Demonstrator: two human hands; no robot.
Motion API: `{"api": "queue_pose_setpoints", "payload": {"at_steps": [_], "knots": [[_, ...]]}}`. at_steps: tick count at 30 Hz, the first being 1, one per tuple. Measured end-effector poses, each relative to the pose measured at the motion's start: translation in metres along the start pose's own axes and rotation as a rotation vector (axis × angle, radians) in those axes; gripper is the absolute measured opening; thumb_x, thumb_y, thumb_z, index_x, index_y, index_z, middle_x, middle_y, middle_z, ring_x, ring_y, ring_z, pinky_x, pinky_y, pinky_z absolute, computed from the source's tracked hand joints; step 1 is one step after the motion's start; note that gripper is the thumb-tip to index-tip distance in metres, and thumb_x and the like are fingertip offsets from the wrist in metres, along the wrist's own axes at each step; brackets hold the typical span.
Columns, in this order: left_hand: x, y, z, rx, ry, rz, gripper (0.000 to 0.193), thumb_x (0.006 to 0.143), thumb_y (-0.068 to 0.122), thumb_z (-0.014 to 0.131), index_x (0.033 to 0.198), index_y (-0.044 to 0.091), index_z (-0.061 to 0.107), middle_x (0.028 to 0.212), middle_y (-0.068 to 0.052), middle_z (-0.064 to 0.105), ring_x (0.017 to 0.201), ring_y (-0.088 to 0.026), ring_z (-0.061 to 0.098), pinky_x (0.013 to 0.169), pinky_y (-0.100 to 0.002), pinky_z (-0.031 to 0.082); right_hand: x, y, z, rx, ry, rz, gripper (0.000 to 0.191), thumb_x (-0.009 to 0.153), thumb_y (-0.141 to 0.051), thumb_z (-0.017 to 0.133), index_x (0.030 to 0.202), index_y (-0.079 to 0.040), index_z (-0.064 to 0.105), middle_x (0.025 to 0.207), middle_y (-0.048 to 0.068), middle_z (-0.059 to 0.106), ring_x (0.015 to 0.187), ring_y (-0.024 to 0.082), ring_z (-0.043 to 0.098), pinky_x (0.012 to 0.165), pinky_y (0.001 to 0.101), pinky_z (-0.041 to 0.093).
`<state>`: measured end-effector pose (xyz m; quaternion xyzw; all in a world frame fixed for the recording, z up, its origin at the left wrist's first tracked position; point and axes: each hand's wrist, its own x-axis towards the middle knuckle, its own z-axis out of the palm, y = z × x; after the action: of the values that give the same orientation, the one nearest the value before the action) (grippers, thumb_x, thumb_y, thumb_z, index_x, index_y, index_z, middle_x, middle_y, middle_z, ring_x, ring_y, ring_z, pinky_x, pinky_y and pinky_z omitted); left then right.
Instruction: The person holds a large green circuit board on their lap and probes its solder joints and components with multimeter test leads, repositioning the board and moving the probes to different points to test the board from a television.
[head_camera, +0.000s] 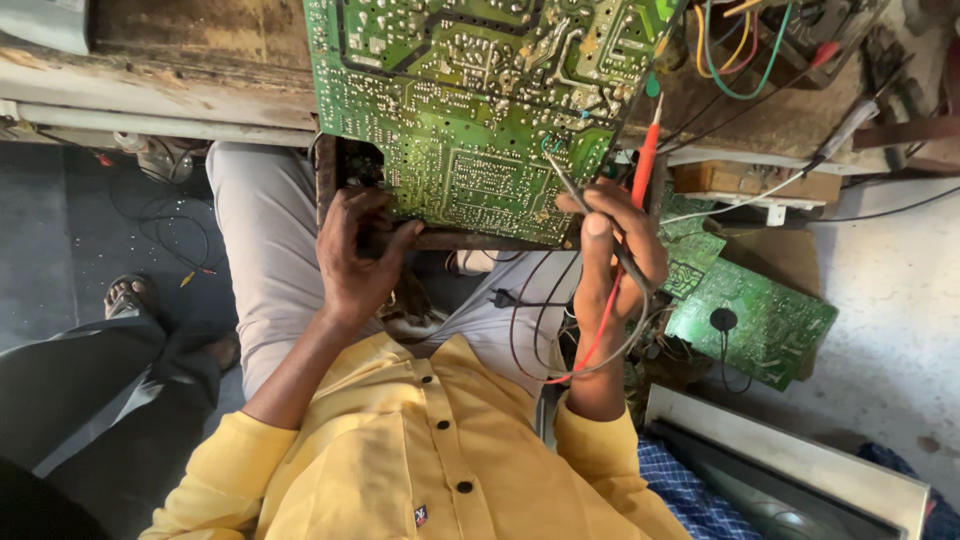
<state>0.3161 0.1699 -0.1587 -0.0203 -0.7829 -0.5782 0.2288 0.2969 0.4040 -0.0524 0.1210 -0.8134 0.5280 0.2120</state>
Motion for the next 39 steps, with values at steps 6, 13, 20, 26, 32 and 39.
{"api": "queue_pose_setpoints", "payload": {"at_steps": [6,13,20,26,32,39], "knots": [[-0.001,0.001,0.0,-0.017,-0.003,0.012,0.044,0.085,0.005,0.09,0.118,0.001,0.06,0.109,-0.013,0.062,0.083,-0.022,0.064,0.07,-0.033,0.054,-0.013,0.025,0.005,0.214,0.194,-0.061,0.022,0.108,-0.013,0.072,0.122,-0.003,0.059,0.116,0.015,0.067,0.102,0.017,0.066,0.098,0.0336,0.054],[-0.012,0.01,0.017,-0.013,-0.051,0.065,0.042,0.083,0.008,0.092,0.112,0.004,0.063,0.1,-0.008,0.063,0.078,-0.02,0.066,0.067,-0.033,0.055,-0.013,0.025,0.005,0.085,0.267,-0.003,0.033,0.109,-0.019,0.066,0.133,0.001,0.057,0.123,0.018,0.07,0.111,0.022,0.069,0.102,0.0338,0.052],[-0.008,0.009,0.027,-0.124,-0.132,0.118,0.043,0.085,0.011,0.089,0.117,0.004,0.062,0.11,-0.014,0.062,0.089,-0.023,0.071,0.073,-0.031,0.063,-0.002,0.012,-0.003,0.196,0.354,-0.07,0.033,0.108,-0.019,0.067,0.131,0.002,0.057,0.121,0.019,0.068,0.11,0.024,0.067,0.105,0.0381,0.053],[-0.007,0.007,0.032,-0.066,-0.116,0.221,0.045,0.078,0.017,0.093,0.107,0.006,0.061,0.103,-0.011,0.064,0.082,-0.026,0.068,0.068,-0.035,0.057,0.0,0.004,-0.015,0.229,0.384,-0.091,0.03,0.106,-0.015,0.068,0.129,0.003,0.059,0.118,0.019,0.067,0.106,0.026,0.068,0.102,0.0384,0.053],[-0.005,0.0,0.038,-0.116,-0.181,0.153,0.042,0.075,0.019,0.093,0.099,0.007,0.06,0.097,-0.01,0.064,0.071,-0.023,0.064,0.061,-0.036,0.054,0.003,0.008,-0.021,0.23,0.402,-0.096,0.028,0.104,-0.013,0.068,0.126,0.003,0.06,0.118,0.018,0.067,0.106,0.027,0.069,0.1,0.0389,0.054],[-0.005,-0.007,0.04,-0.067,-0.194,0.135,0.042,0.075,0.021,0.093,0.075,0.007,0.054,0.087,-0.009,0.06,0.07,-0.027,0.062,0.06,-0.039,0.051,0.001,0.01,-0.014,0.213,0.385,-0.033,0.029,0.103,-0.013,0.068,0.126,0.002,0.061,0.115,0.02,0.07,0.106,0.025,0.067,0.097,0.0354,0.049]]}}
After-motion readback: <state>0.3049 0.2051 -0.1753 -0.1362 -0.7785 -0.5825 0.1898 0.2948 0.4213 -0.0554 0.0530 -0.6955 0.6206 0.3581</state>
